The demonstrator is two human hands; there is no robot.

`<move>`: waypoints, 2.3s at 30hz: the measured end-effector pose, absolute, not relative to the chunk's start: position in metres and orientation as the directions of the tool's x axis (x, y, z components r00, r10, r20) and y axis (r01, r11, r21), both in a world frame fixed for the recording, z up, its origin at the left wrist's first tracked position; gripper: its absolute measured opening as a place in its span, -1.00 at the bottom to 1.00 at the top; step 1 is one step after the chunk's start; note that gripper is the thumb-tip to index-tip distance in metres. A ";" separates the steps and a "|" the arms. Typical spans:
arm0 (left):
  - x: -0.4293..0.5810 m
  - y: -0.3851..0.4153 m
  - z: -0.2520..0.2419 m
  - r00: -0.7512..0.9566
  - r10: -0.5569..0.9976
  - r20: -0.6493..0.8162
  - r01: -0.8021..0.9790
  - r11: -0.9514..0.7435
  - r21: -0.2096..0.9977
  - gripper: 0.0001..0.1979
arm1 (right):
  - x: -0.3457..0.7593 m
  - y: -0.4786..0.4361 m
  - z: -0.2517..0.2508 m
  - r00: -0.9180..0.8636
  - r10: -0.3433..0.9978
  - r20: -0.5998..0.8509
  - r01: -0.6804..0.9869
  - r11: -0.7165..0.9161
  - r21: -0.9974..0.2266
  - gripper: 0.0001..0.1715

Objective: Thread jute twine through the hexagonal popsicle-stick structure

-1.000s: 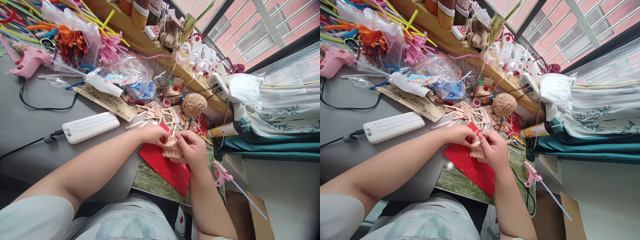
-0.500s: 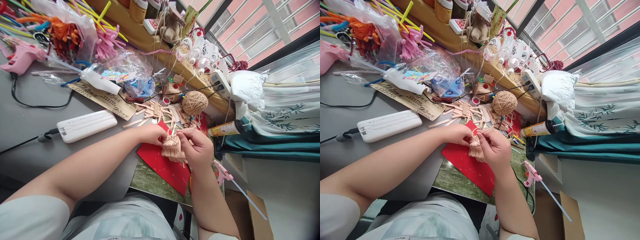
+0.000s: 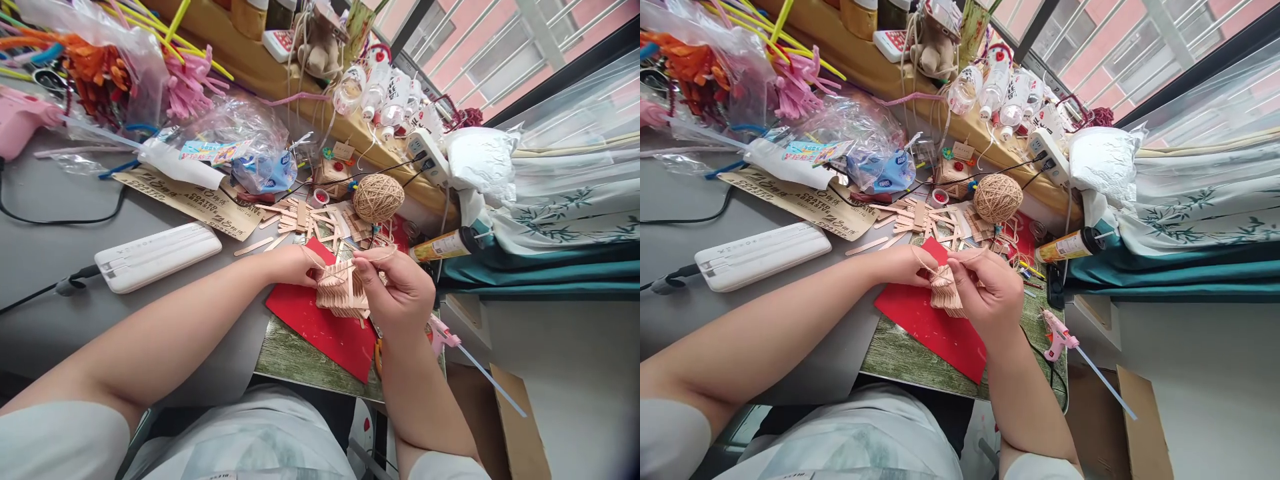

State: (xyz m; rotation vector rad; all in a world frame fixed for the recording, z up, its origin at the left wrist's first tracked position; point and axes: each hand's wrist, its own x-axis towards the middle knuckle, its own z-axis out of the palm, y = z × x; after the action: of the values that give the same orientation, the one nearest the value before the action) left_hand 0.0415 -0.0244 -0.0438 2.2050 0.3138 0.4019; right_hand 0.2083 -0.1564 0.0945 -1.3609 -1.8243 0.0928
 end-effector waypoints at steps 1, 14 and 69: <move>0.041 -0.024 -0.044 0.919 0.355 0.172 0.086 -0.606 0.791 -0.96 | 0.208 -0.156 0.095 -0.053 0.818 0.573 0.760 0.405 -0.508 -0.88; 0.045 -0.023 -0.053 0.922 0.323 0.213 0.066 -0.674 0.736 -0.93 | 0.217 -0.147 0.080 0.056 0.832 0.551 0.709 0.356 -0.609 -0.87; 0.049 -0.025 -0.031 0.936 0.352 -0.005 0.266 -0.699 0.664 -0.84 | 0.215 -0.150 0.121 0.094 0.632 0.769 0.711 0.498 -0.497 -0.95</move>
State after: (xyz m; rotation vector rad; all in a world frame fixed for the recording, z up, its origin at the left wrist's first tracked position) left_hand 0.0488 -0.0246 -0.0312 2.3821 0.4350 0.1583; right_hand 0.2147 -0.1500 0.1206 -1.1847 -1.5942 -0.0849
